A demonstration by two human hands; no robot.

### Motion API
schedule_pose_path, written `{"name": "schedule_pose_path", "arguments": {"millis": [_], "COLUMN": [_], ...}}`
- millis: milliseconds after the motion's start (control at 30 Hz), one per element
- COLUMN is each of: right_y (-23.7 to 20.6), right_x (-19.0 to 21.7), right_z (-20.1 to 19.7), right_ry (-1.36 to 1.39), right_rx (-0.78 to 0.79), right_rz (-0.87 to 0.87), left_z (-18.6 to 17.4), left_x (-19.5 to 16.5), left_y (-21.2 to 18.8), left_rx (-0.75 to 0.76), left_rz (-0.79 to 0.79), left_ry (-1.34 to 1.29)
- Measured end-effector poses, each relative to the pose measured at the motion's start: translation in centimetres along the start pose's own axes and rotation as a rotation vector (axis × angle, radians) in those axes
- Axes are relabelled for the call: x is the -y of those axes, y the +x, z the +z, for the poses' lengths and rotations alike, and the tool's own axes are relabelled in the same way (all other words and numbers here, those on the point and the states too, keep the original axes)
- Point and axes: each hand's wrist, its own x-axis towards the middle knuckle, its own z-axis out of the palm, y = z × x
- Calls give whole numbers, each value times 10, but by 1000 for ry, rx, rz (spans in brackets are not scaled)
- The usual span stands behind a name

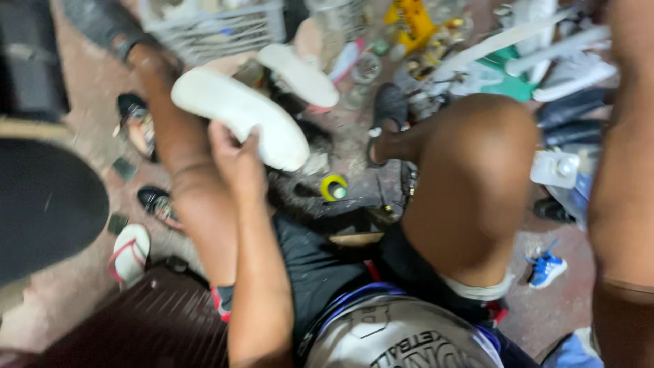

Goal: The person sits on the floor and uses a knife to trim and shape a white shoe sole. They hold the sole in one hand and carefully carve its edges, occasionally wiping the surface with a cloth. The workspace is cluttered with various shoe parts and tools.

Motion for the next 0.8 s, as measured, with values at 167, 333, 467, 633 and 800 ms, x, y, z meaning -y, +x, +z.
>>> {"name": "schedule_pose_path", "arguments": {"millis": [167, 333, 467, 633, 800], "right_y": [-22, -98, -169, -231, -217], "right_x": [-127, -207, -234, -251, -266], "right_z": [24, 60, 52, 70, 97], "right_ry": [-257, -279, -224, -141, -410], "right_rx": [272, 371, 540, 780, 821], "right_rz": [-200, -82, 149, 4, 373], "left_z": [19, 45, 62, 73, 80], "left_x": [-6, -6, -3, 2, 2], "left_y": [-16, -44, -56, -58, -58], "left_rx": [50, 90, 110, 106, 74], "left_rz": [103, 42, 0, -10, -49], "left_ry": [176, 128, 146, 249, 250]}}
